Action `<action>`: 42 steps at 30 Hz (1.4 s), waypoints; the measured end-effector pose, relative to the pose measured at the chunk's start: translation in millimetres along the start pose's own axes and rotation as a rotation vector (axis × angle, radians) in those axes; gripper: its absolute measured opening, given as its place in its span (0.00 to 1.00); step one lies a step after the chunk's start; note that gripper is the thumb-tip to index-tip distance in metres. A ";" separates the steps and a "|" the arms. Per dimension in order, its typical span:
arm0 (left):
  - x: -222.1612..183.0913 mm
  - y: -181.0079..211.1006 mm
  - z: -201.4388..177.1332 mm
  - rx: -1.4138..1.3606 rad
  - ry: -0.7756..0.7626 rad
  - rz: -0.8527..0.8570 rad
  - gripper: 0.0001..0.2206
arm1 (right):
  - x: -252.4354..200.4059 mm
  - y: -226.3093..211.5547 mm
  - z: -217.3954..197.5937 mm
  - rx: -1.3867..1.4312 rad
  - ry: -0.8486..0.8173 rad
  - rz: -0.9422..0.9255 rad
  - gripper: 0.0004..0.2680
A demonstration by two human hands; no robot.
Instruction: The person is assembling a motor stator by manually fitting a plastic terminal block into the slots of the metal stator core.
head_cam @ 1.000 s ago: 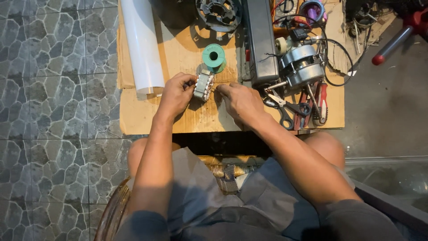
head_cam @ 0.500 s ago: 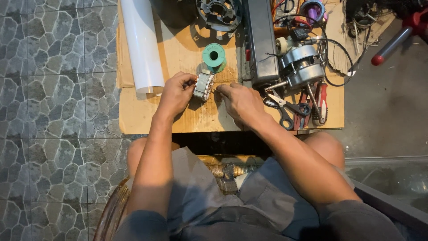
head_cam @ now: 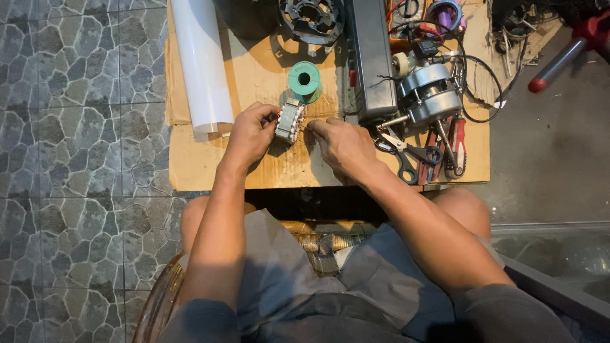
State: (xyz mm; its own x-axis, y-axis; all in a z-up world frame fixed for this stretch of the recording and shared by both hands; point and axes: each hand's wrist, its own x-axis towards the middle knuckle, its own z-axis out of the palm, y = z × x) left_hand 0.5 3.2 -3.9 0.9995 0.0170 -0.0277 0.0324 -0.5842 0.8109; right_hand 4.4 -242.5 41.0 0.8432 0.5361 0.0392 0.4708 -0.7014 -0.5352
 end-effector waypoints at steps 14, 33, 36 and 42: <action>-2.1 14.4 -2.6 0.049 -0.018 0.051 0.08 | -1.8 7.2 18.3 -0.060 0.082 -0.001 0.04; -9.1 12.3 3.9 0.080 0.006 0.089 0.07 | -16.2 -0.9 6.5 -0.127 -0.126 0.229 0.13; -9.1 15.2 -1.4 0.103 -0.019 0.085 0.07 | -13.1 -7.4 10.1 -0.213 -0.065 0.194 0.13; -13.9 25.2 -10.0 0.127 -0.062 0.086 0.06 | -4.6 1.6 29.9 -0.355 0.217 -0.021 0.15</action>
State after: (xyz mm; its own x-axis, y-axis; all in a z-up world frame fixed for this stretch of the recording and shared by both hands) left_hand -12.5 -3.6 22.7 0.9963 -0.0855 -0.0003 -0.0581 -0.6794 0.7315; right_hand -6.5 -232.1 14.8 0.8496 0.4673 0.2446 0.5168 -0.8301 -0.2095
